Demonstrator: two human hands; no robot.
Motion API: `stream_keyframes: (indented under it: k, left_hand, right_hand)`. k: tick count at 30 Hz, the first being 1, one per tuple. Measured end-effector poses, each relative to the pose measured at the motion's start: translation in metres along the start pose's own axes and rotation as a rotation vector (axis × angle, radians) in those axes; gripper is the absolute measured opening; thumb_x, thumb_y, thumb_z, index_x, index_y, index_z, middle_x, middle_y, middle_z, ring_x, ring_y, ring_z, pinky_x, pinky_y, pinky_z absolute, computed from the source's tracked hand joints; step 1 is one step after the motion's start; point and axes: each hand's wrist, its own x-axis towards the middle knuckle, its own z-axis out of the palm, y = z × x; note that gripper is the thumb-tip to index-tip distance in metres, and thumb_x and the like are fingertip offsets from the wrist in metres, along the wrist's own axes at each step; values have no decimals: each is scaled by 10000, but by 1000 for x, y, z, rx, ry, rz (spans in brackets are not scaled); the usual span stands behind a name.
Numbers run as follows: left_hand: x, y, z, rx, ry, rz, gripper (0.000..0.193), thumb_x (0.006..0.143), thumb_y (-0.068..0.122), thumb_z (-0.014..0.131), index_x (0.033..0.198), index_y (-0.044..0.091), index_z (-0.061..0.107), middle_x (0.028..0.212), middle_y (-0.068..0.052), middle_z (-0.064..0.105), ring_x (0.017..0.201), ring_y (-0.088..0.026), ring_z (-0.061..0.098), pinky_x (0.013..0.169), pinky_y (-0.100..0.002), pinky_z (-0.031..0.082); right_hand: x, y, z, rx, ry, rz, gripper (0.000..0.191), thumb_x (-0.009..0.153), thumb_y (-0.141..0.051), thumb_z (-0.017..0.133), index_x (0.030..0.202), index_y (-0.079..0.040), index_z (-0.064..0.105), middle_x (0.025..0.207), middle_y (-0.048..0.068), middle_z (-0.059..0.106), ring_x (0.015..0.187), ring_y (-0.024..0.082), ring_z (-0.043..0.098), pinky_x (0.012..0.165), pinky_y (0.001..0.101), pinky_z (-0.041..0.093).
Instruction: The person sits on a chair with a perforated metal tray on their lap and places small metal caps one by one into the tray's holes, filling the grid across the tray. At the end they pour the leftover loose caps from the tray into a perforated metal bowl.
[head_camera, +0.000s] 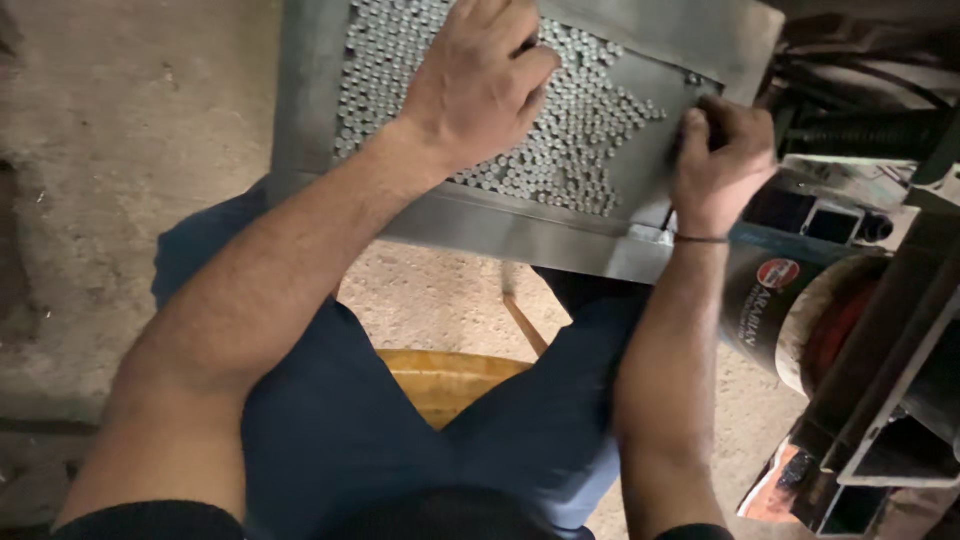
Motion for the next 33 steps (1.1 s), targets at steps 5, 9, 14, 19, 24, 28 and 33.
stream_keyframes:
  k: [5, 9, 14, 19, 24, 28, 33]
  left_hand:
    - [-3, -7, -7, -26, 44, -52, 104, 890, 61, 782, 901, 61, 679, 999, -77, 570, 941, -253, 592, 797, -430, 491]
    - [-2, -9, -6, -45, 49, -101, 88, 885, 46, 772, 891, 53, 685, 940, -60, 583, 835, -225, 603, 715, -402, 496]
    - [-1, -11, -9, -44, 85, -74, 88, 887, 51, 772, 903, 63, 686, 963, -66, 591, 879, -242, 617, 749, -407, 508]
    - [-1, -11, -9, -37, 77, -79, 88, 900, 56, 771, 933, 66, 690, 968, -64, 590, 894, -243, 616, 771, -416, 508]
    - [-4, -12, -8, -14, 64, -81, 86, 892, 72, 771, 897, 67, 685, 958, -68, 592, 902, -247, 614, 793, -421, 499]
    - [-5, -13, -7, -48, 27, -97, 73, 939, 67, 760, 915, 66, 691, 961, -62, 590, 900, -233, 609, 792, -410, 496]
    - [-4, -13, -6, -2, 43, -72, 85, 923, 74, 768, 891, 69, 689, 940, -65, 595, 878, -226, 615, 779, -406, 502]
  right_hand:
    - [1, 5, 3, -3, -57, 49, 119, 932, -1, 772, 1051, 5, 773, 1002, 168, 713, 932, 333, 701, 852, 425, 550]
    - [1, 3, 1, 89, -94, 129, 132, 939, -51, 811, 1060, 2, 804, 936, 151, 707, 842, 282, 697, 765, 385, 550]
    - [11, 0, 6, 105, 59, 174, 168, 960, -21, 778, 1126, -15, 800, 1016, 112, 748, 928, 237, 757, 856, 355, 595]
    - [11, -8, 16, 66, 61, 93, 142, 967, -4, 782, 1107, -14, 802, 1019, 146, 667, 924, 246, 741, 838, 362, 602]
    - [10, -3, 10, 166, 11, 105, 233, 900, 43, 756, 1121, -15, 804, 1042, 134, 688, 952, 236, 730, 849, 355, 601]
    - [9, 3, 10, 159, 34, 189, 249, 946, 17, 744, 1174, -53, 816, 1098, 98, 691, 1006, 216, 741, 891, 343, 616]
    - [7, -2, 13, -36, -10, -15, 298, 935, 24, 758, 1220, -23, 833, 1111, 132, 643, 1062, 303, 635, 914, 410, 553]
